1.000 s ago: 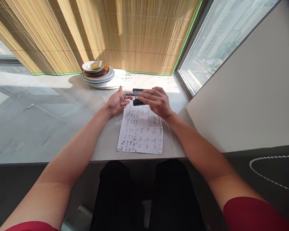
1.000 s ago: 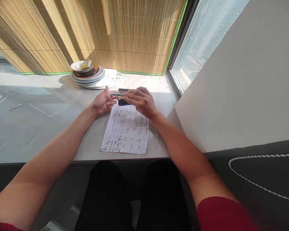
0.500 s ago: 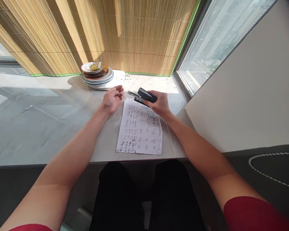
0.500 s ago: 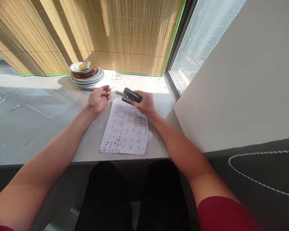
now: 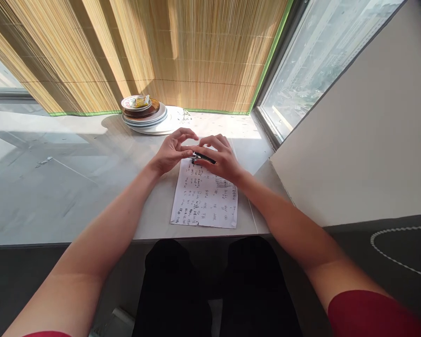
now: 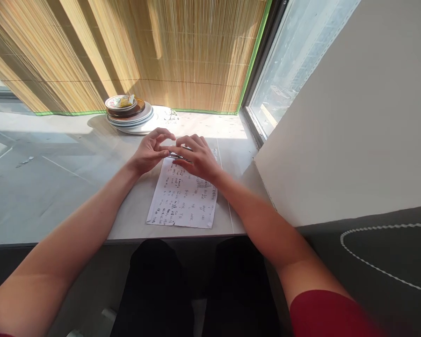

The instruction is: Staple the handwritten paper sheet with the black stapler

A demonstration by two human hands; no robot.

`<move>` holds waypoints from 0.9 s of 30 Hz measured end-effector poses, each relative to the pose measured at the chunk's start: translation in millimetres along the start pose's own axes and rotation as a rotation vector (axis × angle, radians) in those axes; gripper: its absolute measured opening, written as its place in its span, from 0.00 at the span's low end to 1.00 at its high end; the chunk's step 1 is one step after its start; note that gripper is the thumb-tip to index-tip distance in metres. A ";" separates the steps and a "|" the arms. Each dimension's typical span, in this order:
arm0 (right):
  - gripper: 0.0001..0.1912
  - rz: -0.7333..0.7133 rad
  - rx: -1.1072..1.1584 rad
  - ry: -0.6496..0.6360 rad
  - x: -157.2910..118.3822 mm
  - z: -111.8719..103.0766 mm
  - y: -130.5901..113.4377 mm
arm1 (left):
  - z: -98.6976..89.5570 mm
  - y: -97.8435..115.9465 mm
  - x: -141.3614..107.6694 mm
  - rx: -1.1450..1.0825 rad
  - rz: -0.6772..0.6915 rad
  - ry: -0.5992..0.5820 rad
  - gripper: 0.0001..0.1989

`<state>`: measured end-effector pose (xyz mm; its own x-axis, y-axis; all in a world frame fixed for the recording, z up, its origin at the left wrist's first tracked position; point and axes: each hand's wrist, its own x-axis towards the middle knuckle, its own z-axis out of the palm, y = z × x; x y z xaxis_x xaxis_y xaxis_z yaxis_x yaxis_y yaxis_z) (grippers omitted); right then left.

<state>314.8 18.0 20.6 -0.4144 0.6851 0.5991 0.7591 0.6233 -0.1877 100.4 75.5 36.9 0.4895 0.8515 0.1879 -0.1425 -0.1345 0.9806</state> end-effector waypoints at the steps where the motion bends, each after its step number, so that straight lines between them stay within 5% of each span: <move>1: 0.25 -0.011 -0.004 0.000 -0.8 2.8 -2.8 | 1.7 1.2 -1.2 0.008 0.010 -0.044 0.26; 4: 0.20 -0.014 -0.001 0.021 -2.3 10.4 -6.9 | 6.4 5.3 -4.4 0.006 0.012 -0.132 0.29; 7: 0.14 0.029 0.012 0.102 -1.9 10.4 3.7 | 4.8 6.3 -2.9 -0.012 0.004 -0.076 0.25; 12: 0.11 0.388 -0.027 0.321 -9.1 -5.7 65.7 | -25.6 -14.0 15.8 0.144 0.133 0.438 0.14; 15: 0.09 0.694 -0.084 0.264 -21.0 -12.7 100.9 | -45.9 -33.3 25.5 0.507 0.056 0.633 0.09; 17: 0.06 0.812 -0.106 0.215 -27.1 -12.5 112.5 | -52.0 -43.2 27.8 0.787 0.048 0.616 0.07; 20: 0.06 0.826 -0.117 0.166 -29.4 -6.8 115.8 | -51.1 -51.5 27.4 1.075 0.023 0.474 0.19; 27: 0.10 0.820 -0.110 0.097 -26.4 1.6 113.5 | -50.1 -55.0 25.4 1.219 0.006 0.286 0.20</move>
<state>411.1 71.3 -17.8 0.3330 0.8668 0.3711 0.8482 -0.1034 -0.5196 77.6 129.9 -15.0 0.2652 0.9083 0.3235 0.8191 -0.3892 0.4214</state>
